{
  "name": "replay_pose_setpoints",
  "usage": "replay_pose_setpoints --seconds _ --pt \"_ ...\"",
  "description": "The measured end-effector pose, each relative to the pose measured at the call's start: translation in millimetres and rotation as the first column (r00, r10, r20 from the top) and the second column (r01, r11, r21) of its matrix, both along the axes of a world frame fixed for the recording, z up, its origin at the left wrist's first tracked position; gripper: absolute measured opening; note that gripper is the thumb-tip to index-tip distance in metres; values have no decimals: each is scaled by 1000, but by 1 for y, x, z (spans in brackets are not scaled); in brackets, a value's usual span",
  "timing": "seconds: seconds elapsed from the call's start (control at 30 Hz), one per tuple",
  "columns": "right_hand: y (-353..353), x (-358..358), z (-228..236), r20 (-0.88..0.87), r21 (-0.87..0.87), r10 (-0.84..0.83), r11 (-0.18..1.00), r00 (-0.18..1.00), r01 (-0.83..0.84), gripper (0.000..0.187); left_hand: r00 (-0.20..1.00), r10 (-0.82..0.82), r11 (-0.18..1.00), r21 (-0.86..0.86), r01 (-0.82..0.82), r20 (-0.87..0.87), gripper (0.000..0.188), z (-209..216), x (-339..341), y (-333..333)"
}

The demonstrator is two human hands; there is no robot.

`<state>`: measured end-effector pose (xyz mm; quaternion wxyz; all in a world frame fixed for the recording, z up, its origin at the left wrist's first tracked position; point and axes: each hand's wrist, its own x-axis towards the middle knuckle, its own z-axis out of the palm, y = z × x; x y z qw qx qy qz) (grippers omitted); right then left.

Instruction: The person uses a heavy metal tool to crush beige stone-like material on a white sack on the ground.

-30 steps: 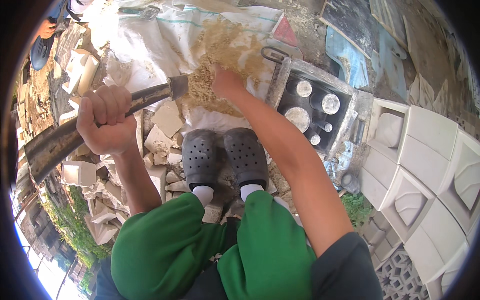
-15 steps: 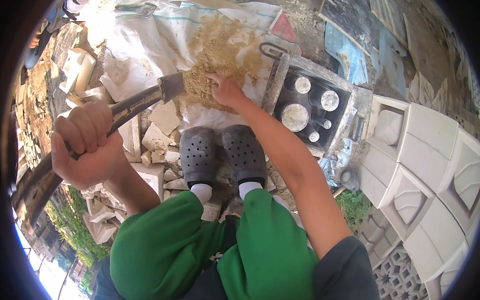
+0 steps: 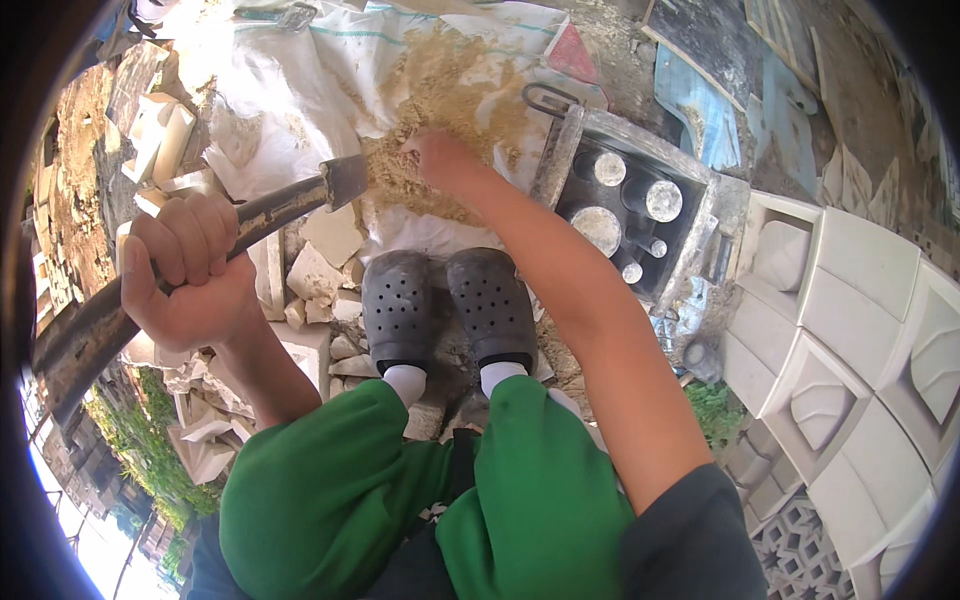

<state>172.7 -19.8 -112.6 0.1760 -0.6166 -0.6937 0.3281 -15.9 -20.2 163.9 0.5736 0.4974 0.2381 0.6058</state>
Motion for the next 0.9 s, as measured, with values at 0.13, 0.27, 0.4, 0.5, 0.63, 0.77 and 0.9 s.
replay_pose_setpoints --seconds 0.13,0.27,0.4,0.5,0.63,0.77,0.9 --pt "-8 11 14 -274 -148 -465 886 842 440 26 996 -89 995 38 88 16 36 4 2 1" --pt "-18 17 15 -268 -134 -507 862 819 489 26 996 -92 992 84 91 5 36 -5 22 6" --pt "-32 12 4 -273 -187 -507 862 818 472 26 993 -3 992 -129 -12 -115 35 -118 49 27" --pt "-40 10 -4 -250 -208 -513 857 821 472 26 994 20 997 -70 -27 -107 36 -114 48 37" --pt "-41 2 4 -227 -206 -505 861 833 466 26 995 66 997 40 -64 -69 34 -51 37 15" --pt "-39 4 -24 -285 -205 -490 871 824 447 27 990 80 995 74 -72 -114 35 -35 42 18" --pt "-30 -13 -29 -696 -479 -582 812 421 333 29 988 53 998 50 -46 -147 35 -105 44 36"
